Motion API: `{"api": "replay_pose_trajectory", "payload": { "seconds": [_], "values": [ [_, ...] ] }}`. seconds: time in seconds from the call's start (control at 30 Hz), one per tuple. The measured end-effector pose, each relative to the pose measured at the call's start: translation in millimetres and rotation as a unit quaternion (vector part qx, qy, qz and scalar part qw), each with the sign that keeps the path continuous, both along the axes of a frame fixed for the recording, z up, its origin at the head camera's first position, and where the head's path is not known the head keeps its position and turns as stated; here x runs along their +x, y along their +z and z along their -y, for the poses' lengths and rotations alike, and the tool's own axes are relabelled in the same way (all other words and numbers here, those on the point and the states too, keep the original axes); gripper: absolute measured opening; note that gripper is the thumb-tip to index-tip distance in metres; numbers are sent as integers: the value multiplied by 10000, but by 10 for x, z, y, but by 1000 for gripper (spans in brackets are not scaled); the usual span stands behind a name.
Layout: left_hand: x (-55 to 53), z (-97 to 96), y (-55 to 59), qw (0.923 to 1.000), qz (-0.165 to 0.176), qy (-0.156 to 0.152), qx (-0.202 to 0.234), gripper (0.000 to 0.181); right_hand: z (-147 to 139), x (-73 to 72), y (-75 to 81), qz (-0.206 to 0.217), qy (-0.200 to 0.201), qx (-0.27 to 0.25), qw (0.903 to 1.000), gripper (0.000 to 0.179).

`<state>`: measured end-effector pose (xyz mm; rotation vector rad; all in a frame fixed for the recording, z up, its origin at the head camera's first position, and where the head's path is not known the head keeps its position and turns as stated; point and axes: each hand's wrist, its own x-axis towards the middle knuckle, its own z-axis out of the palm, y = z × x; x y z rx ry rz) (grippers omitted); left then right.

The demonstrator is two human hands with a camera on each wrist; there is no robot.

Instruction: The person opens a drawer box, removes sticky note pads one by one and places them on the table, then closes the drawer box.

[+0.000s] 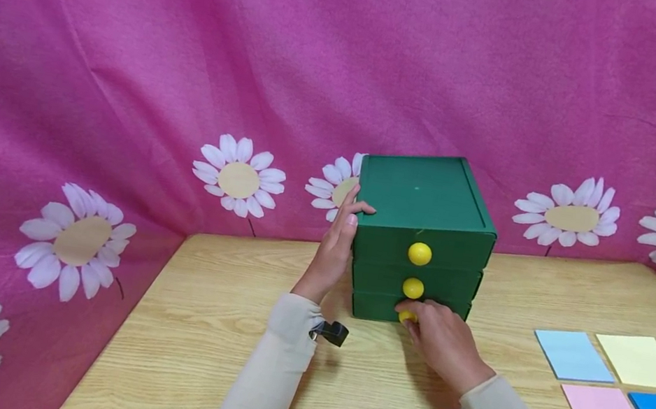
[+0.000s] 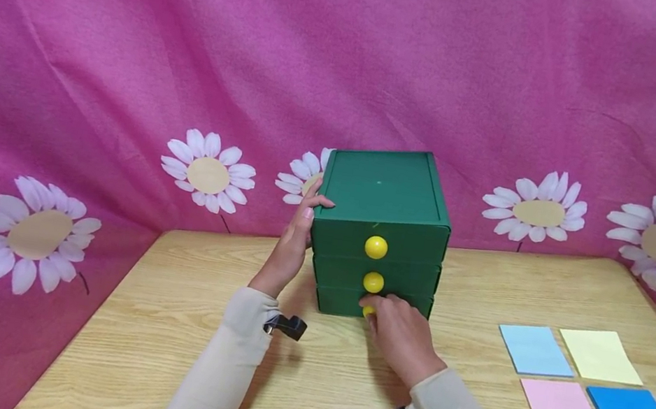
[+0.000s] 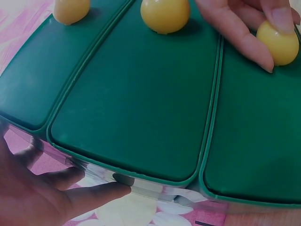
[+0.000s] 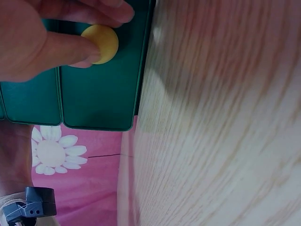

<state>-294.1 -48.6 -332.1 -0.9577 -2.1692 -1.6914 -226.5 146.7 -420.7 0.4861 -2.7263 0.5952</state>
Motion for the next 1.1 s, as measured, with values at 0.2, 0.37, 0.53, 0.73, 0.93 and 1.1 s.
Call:
{"api": "replay_pose_trajectory", "payload": {
  "seconds": [0.2, 0.37, 0.53, 0.73, 0.93, 1.1],
  "values": [
    [-120, -7, -133, 9999, -61, 73, 48, 34, 0, 5, -8, 76, 3, -18, 10000, 20],
    [-237, -16, -265, 9998, -154, 145, 64, 39, -5, 8, -12, 114, -43, -38, 9999, 21],
    [-250, -10, -299, 9997, -118, 208, 19, 44, -6, 17, -18, 167, -99, -47, 9998, 21],
    [-234, -7, -282, 9998, -125, 179, 11, 42, -4, 19, -12, 200, -177, -72, 9996, 20],
    [-237, -9, -261, 9996, -224, 113, 85, 40, -4, 10, 4, 195, -201, -37, 9996, 20],
    [-241, -18, -262, 9997, -191, 149, 45, 43, -10, 8, 7, 242, -210, -55, 9995, 20]
  ]
}}
